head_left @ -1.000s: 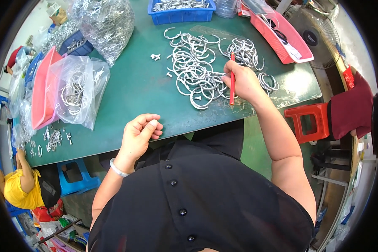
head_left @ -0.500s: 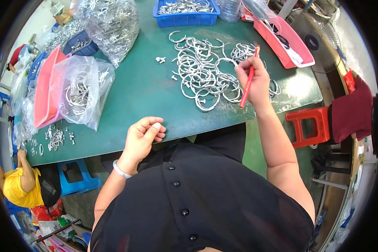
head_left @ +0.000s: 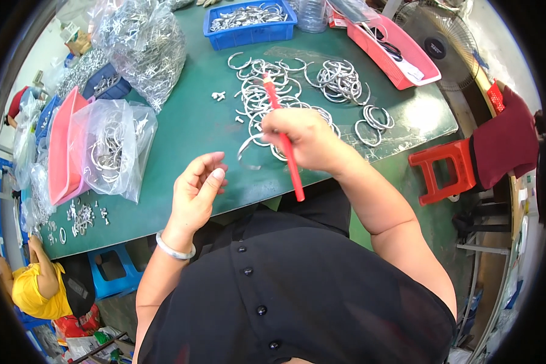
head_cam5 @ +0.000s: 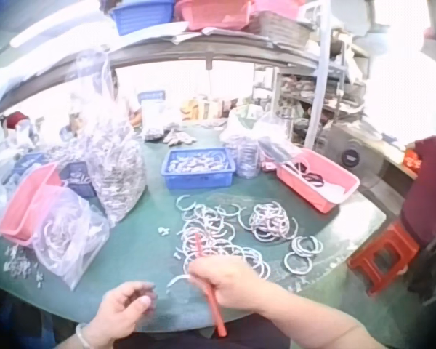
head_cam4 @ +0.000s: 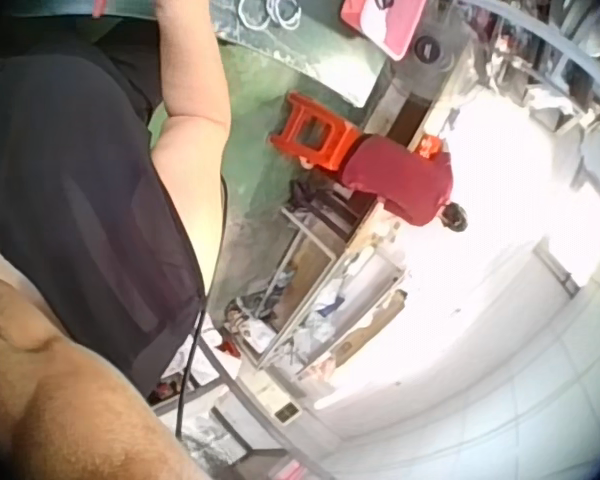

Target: The person picks up metal rings and pins from a workbench, inserts the pins into the rings by hand, and applies pressure using a red tool to secure them.

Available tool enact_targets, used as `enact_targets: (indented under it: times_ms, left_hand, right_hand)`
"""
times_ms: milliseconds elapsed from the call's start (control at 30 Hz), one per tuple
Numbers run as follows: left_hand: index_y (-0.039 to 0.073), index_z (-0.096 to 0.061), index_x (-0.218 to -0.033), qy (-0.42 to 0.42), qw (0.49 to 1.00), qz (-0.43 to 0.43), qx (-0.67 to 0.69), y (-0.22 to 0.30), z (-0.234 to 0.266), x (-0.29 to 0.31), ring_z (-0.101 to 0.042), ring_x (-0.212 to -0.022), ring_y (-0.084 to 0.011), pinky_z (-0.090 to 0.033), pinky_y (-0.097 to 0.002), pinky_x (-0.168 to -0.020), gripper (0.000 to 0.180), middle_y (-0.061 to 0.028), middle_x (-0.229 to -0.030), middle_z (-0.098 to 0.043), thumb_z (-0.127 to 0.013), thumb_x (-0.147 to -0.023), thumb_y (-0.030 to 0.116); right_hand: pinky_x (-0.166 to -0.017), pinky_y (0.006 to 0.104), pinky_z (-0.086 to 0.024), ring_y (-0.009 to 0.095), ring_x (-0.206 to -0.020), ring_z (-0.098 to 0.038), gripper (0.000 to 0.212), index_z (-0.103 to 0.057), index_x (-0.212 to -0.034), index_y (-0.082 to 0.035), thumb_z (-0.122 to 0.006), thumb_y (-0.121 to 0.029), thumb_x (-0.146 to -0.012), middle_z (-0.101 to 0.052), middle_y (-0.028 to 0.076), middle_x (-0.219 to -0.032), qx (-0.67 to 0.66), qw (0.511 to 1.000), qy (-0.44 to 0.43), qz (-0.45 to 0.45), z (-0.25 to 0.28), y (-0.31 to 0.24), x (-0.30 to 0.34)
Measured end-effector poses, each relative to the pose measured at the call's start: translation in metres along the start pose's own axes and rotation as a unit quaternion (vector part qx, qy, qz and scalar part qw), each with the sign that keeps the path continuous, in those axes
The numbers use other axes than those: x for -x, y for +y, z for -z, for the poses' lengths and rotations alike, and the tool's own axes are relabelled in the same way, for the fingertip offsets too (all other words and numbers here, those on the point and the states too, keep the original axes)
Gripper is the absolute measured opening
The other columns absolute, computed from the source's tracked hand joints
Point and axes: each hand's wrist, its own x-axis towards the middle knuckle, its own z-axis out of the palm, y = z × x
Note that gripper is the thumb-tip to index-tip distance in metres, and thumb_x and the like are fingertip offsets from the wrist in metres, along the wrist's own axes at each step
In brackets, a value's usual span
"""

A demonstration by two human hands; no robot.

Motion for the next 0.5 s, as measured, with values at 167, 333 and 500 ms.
enact_targets:
  times_ms: [167, 333, 500]
  left_hand:
    - [-0.001, -0.057, -0.097, -0.052, 0.994, -0.067, -0.065, 0.015, -0.004, -0.007, -0.049, -0.066, -0.0059, -0.042, -0.0200, -0.059, 0.016, -0.0011, -0.079, -0.054, -0.056, -0.082, 0.006]
    - [-0.002, -0.060, -0.087, -0.076, 0.988, -0.069, -0.116, 0.014, -0.008, -0.008, -0.048, -0.062, -0.0056, -0.041, -0.0198, -0.056, 0.009, -0.0006, -0.074, -0.054, -0.055, -0.082, 0.004]
    - [0.001, -0.057, -0.088, -0.048, 0.998, 0.011, -0.038, 0.003, -0.007, -0.010, -0.050, -0.059, -0.0060, -0.039, -0.0185, -0.053, 0.009, -0.0007, -0.071, -0.056, -0.051, -0.084, 0.007]
  right_hand:
    - [-0.051, 0.0362, -0.042, 0.026, -0.059, -0.054, 0.012, -0.051, -0.077, -0.008, -0.061, -0.009, -0.070, -0.051, 0.007, -0.062, -0.007, 0.995, -0.070, 0.068, -0.015, -0.022, -0.007]
    - [-0.051, 0.0359, -0.041, 0.026, -0.059, -0.054, 0.014, -0.050, -0.076, -0.009, -0.062, -0.011, -0.070, -0.051, 0.006, -0.063, 0.001, 0.996, -0.061, 0.061, -0.017, -0.019, 0.003]
    - [-0.062, 0.0360, -0.042, 0.028, -0.071, -0.054, 0.027, -0.054, -0.086, -0.006, -0.069, -0.014, -0.065, -0.055, 0.008, -0.073, 0.137, 0.990, 0.031, 0.011, 0.016, 0.001, 0.030]
